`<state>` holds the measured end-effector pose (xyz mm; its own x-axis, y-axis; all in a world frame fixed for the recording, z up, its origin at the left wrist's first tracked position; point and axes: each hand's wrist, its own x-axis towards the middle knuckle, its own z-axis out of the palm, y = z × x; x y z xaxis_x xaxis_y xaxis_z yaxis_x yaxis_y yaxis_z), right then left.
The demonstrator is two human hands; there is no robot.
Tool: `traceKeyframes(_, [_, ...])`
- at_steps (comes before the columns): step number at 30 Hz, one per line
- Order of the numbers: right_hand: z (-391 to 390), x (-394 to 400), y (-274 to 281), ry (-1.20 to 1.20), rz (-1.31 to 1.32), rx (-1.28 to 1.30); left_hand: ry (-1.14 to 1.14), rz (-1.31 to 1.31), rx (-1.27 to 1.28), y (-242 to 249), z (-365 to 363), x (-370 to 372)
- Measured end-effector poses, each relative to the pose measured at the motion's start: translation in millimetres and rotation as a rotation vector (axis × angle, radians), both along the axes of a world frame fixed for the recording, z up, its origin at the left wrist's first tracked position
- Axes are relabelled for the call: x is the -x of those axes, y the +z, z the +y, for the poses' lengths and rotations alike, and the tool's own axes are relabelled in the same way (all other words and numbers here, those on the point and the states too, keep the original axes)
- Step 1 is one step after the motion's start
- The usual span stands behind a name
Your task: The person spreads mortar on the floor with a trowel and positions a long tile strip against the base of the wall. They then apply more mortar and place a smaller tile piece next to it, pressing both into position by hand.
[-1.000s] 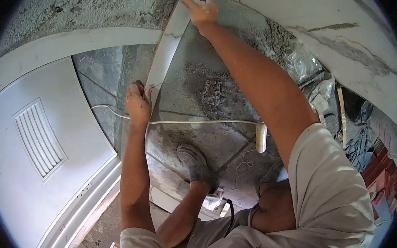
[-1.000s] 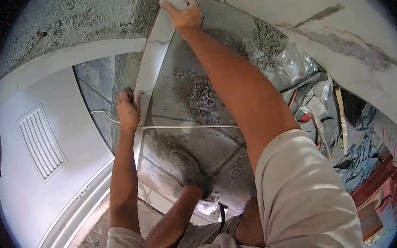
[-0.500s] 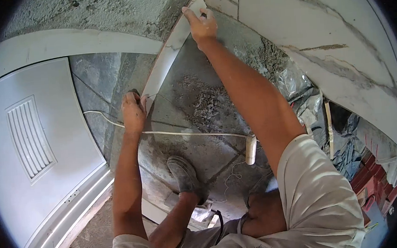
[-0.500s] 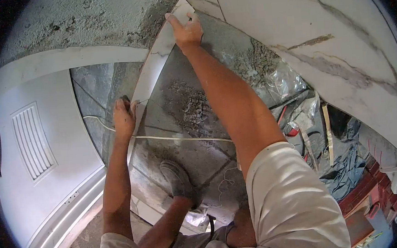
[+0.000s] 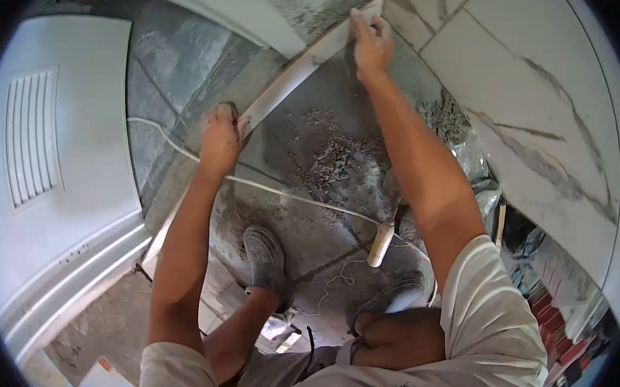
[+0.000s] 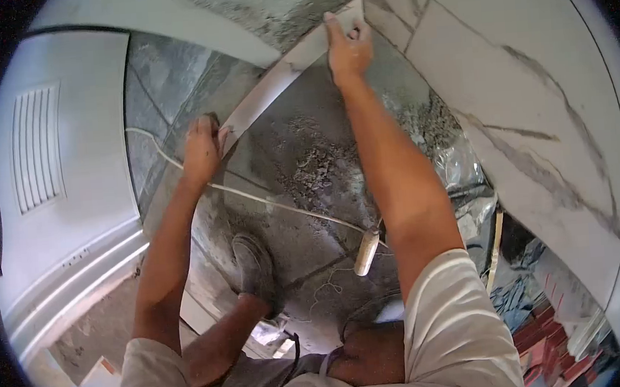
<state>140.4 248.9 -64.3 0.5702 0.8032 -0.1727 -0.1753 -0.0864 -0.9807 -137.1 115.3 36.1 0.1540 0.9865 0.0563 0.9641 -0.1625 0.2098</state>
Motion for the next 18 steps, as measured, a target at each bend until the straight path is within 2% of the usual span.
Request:
traceKeyframes(4, [-3, -11, -2, 0.045, -0.098, 0.051, -0.013, -0.006, 0.026, 2, 4, -7])
traceKeyframes(9, [-24, -15, 9, 0.144, -0.158, -0.019, 0.002, -0.076, -0.008, -6, 3, -5])
traceKeyframes(11, [-33, -21, 12, 0.219, -0.330, -0.015, 0.078, -0.118, -0.001, -5, 1, -7])
traceKeyframes(12, [-36, -22, 14, 0.237, -0.334, -0.017, 0.096, -0.123, -0.001, -6, 0, -7])
traceKeyframes(14, [-39, -26, 17, 0.292, -0.410, -0.088, 0.117, -0.116, -0.103, -10, -3, -7])
traceKeyframes(18, [-35, -24, 23, 0.337, -0.420, -0.071, 0.211, -0.051, -0.261, -6, -12, -19])
